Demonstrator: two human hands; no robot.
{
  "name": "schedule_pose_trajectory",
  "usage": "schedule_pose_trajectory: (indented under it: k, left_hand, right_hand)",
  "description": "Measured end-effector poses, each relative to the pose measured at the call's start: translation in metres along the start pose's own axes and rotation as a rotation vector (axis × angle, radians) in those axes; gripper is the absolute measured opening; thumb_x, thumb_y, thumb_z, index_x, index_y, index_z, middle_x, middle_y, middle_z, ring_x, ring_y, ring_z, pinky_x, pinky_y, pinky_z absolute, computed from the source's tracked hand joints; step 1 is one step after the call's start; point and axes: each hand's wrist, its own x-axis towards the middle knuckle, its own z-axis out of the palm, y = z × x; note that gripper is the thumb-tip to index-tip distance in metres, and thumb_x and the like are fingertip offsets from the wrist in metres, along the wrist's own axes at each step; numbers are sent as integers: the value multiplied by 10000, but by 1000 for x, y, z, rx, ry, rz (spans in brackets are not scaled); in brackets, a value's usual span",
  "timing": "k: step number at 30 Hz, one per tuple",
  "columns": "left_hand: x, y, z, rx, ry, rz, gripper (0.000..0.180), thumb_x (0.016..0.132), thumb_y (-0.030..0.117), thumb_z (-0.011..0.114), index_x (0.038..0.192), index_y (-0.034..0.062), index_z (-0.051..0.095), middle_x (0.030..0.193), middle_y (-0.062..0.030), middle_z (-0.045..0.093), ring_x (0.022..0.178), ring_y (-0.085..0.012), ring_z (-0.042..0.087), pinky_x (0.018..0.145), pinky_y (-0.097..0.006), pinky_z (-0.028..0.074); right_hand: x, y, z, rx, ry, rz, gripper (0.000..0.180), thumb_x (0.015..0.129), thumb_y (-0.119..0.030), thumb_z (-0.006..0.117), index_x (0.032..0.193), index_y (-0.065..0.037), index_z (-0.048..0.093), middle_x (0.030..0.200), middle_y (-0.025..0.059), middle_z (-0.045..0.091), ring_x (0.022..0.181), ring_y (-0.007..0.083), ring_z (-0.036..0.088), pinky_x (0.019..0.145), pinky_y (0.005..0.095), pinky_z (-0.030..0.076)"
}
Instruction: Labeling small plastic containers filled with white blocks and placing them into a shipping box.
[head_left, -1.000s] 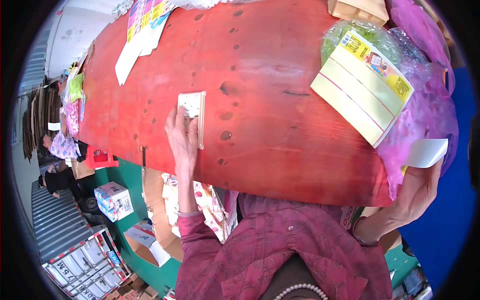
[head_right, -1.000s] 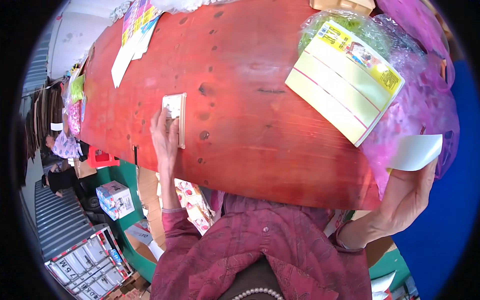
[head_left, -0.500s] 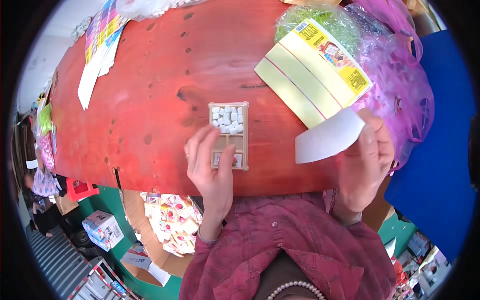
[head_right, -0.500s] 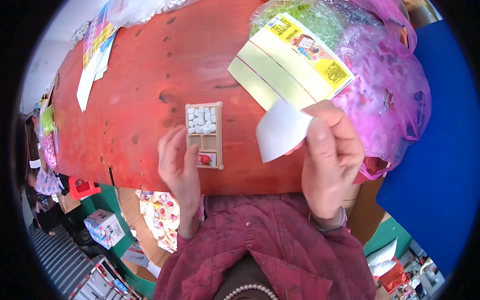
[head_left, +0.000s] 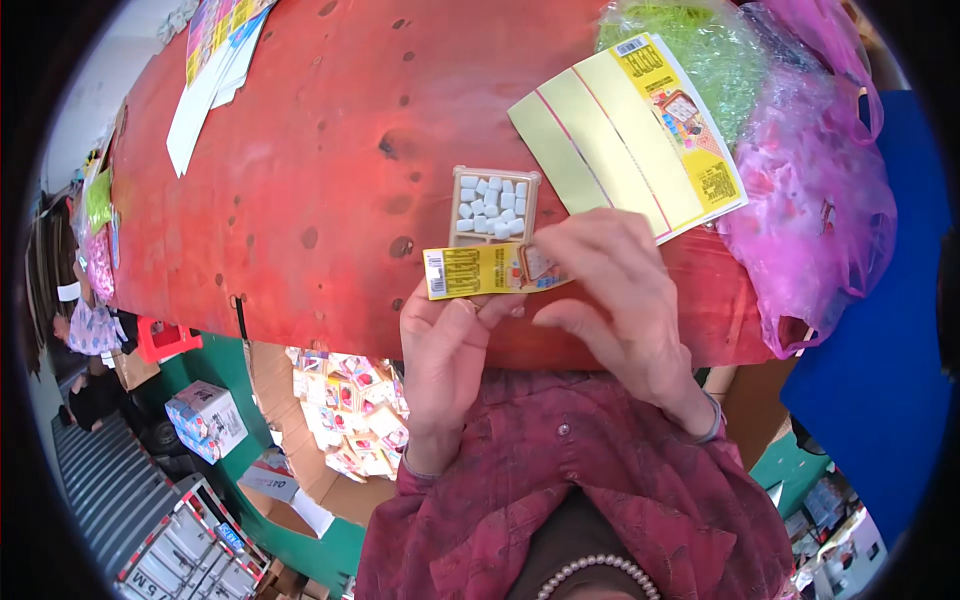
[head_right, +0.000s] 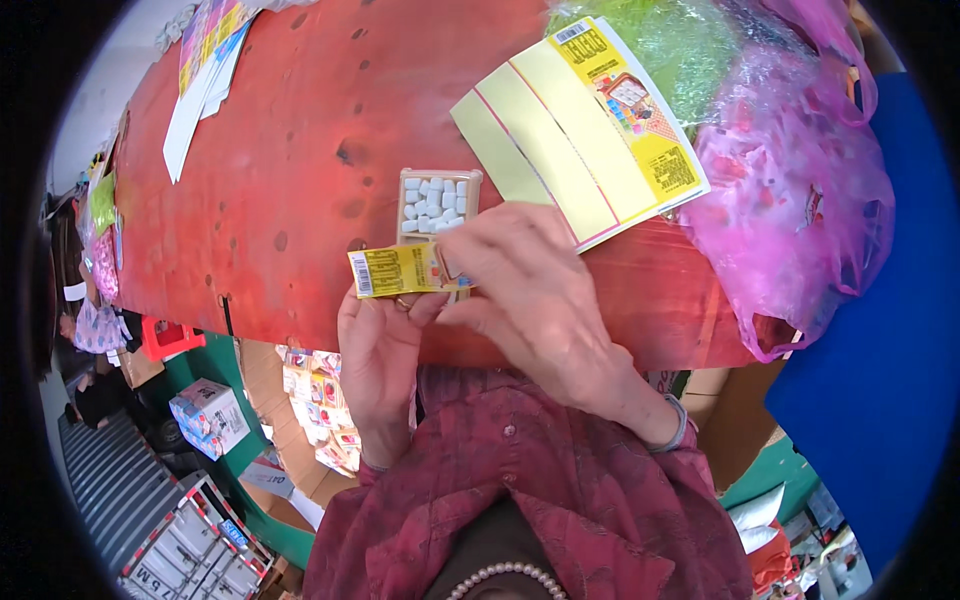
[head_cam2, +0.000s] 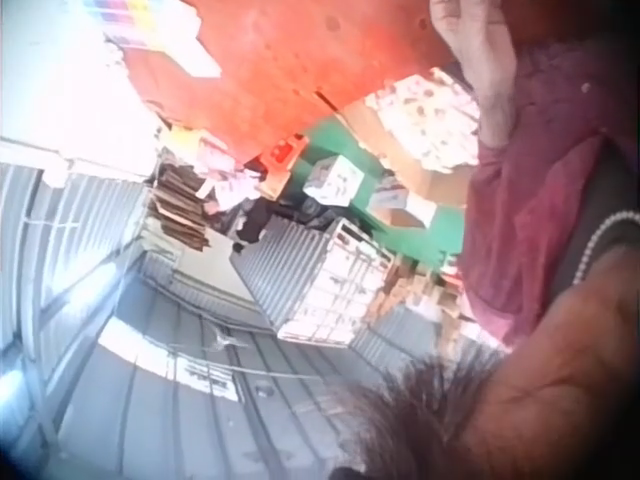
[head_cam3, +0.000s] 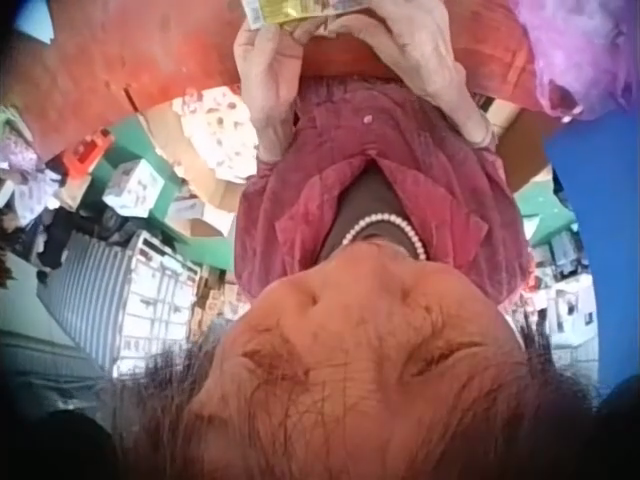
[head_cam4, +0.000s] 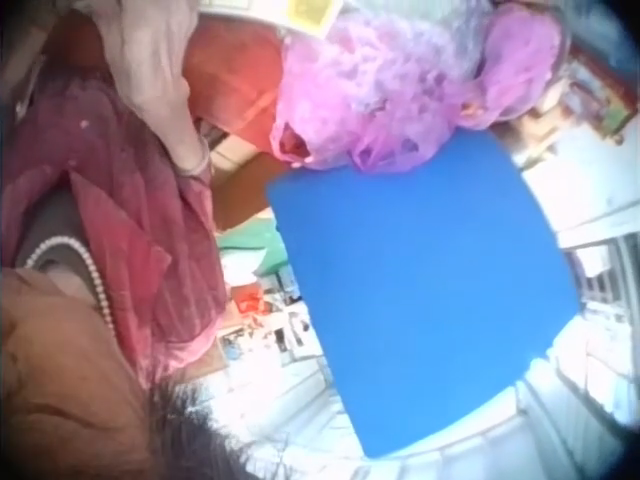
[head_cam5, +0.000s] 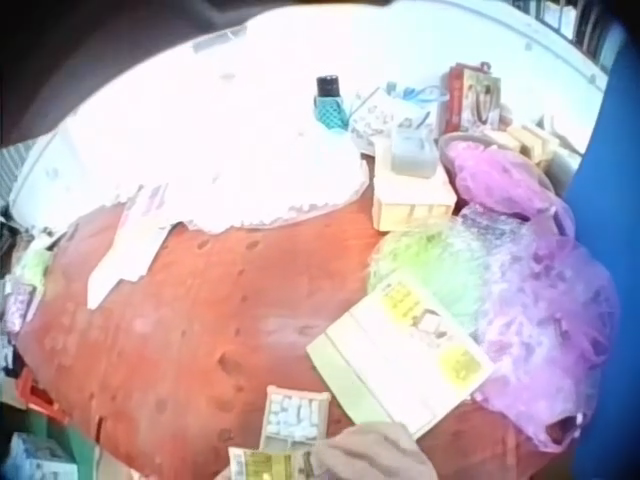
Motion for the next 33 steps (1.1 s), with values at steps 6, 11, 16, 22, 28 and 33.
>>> schedule_pose_trajectory:
  k: [6,11,16,22,28,33]
  left_hand:
    - [0,3,-27,115,79,43,287,902,81,544,1165,-31,516,1103,-164,602,1001,-245,611,881,-407,513]
    - [13,-4,-28,463,284,262,148,858,-19,580,993,-49,630,995,-129,650,896,-155,621,836,-268,489]
    - [33,-7,-29,724,373,358,105,839,-23,617,935,-49,652,845,-17,630,764,-60,558,706,-190,438]
    - [40,-8,-36,691,329,307,61,840,-22,630,890,-53,648,827,-8,604,743,-36,533,669,-181,428]
    - [42,-13,-42,696,341,322,47,829,-42,638,873,-54,644,791,0,588,725,-36,527,645,-175,426]
    - [36,-7,-40,731,375,260,18,824,-52,634,842,-55,633,762,5,563,666,-30,499,574,-173,400]
  right_hand:
    - [-17,23,21,53,-61,259,371,721,-45,707,1068,24,596,937,117,629,865,250,585,721,323,471]
    - [-22,32,43,180,-10,399,216,786,-30,674,985,37,623,845,112,656,712,161,617,630,274,484]
    - [-15,34,44,257,29,510,208,797,-54,677,971,48,626,838,113,675,774,136,650,680,252,504]
    - [-9,33,45,238,32,566,205,786,-67,699,934,47,615,803,95,674,759,102,638,667,233,500]
    - [-7,37,50,177,22,608,166,782,-62,706,864,24,591,722,72,655,680,75,606,603,224,475]
    - [-8,37,51,174,-4,613,179,781,-72,712,852,28,582,699,75,650,668,79,607,588,230,468]
